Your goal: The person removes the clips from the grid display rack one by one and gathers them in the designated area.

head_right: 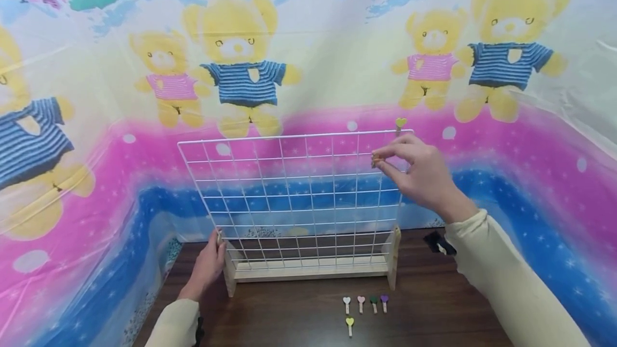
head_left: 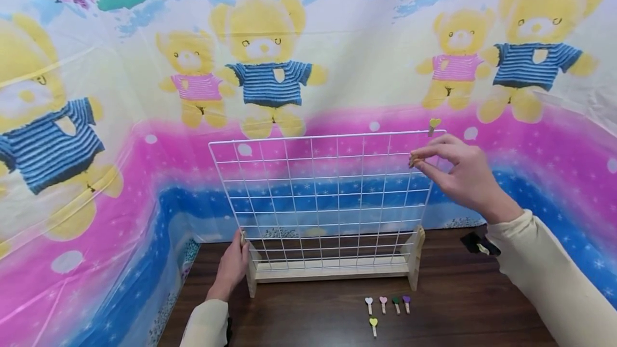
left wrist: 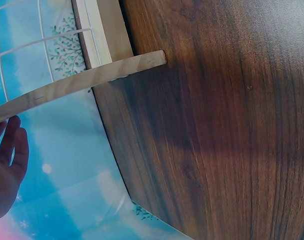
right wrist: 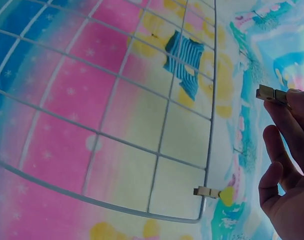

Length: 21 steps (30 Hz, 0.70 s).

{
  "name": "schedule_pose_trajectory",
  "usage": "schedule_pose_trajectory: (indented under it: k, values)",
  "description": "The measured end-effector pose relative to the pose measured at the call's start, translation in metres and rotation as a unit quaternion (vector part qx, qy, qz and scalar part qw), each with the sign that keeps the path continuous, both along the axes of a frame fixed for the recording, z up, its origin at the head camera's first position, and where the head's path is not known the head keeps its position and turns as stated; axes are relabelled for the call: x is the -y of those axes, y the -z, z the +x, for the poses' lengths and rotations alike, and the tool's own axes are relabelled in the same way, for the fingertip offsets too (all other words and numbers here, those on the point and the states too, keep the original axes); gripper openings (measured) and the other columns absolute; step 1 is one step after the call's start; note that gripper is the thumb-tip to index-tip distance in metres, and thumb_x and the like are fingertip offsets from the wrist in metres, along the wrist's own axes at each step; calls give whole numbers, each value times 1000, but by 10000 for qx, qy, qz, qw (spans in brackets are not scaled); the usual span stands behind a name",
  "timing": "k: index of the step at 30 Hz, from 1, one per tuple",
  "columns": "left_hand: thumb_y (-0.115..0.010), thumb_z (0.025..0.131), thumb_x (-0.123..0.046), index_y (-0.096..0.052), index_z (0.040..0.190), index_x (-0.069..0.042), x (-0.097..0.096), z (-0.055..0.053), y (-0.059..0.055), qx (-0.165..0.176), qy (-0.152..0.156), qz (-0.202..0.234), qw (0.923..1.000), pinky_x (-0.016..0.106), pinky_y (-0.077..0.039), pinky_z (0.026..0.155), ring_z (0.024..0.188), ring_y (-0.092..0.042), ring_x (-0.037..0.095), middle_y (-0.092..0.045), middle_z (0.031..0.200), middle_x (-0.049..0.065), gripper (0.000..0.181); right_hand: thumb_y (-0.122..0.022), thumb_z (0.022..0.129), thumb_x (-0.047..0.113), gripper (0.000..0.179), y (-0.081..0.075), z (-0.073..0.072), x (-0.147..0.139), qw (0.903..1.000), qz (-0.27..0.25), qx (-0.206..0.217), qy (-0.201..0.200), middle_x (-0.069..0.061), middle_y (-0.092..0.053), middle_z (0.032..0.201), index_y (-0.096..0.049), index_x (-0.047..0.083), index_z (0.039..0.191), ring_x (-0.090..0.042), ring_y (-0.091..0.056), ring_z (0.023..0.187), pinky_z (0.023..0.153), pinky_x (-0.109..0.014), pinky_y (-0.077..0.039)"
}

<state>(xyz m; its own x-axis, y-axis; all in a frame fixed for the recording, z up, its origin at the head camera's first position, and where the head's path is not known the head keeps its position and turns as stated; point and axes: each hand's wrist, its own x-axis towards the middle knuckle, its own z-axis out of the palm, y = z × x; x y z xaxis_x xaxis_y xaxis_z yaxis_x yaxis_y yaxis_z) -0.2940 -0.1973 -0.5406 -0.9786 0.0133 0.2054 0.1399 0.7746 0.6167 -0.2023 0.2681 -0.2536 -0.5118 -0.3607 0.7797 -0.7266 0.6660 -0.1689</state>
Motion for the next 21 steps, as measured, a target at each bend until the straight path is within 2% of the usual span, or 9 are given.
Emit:
schedule_pose_trajectory:
  k: [4,12,16,21]
  values:
    - [-41,103,-18,-22,147,-9,0,-1,2,25,-27,2,10000,47,-48,74,92,-59,29,-58,107,17,49,-77,71,-7,33,20,9,-1,9996,145,173,-170,3,-65,92,-73,8,101,-6,-57,88,73,-13,-44]
    - [-40,103,-18,-23,146,-9,1,-1,1,51,-5,-27,10000,51,-47,79,98,-59,31,-59,107,17,47,-77,74,0,30,67,18,-6,9968,328,711,138,10,-64,92,-73,13,101,-4,-56,81,65,-16,-45]
    - [-40,103,-17,-24,145,-8,0,-2,1,41,-9,-23,10000,51,-48,78,97,-59,31,-59,108,17,47,-75,78,1,29,92,19,-9,9944,262,1027,58,12,-63,92,-72,15,104,-4,-50,76,56,-19,-40]
    - [-40,103,-19,-22,147,-9,-1,-1,1,95,-75,27,9999,51,-48,80,98,-59,30,-58,114,19,48,-73,80,2,28,118,19,-10,9915,136,1282,-178,13,-64,91,-71,18,103,-2,-53,71,54,-21,-44]
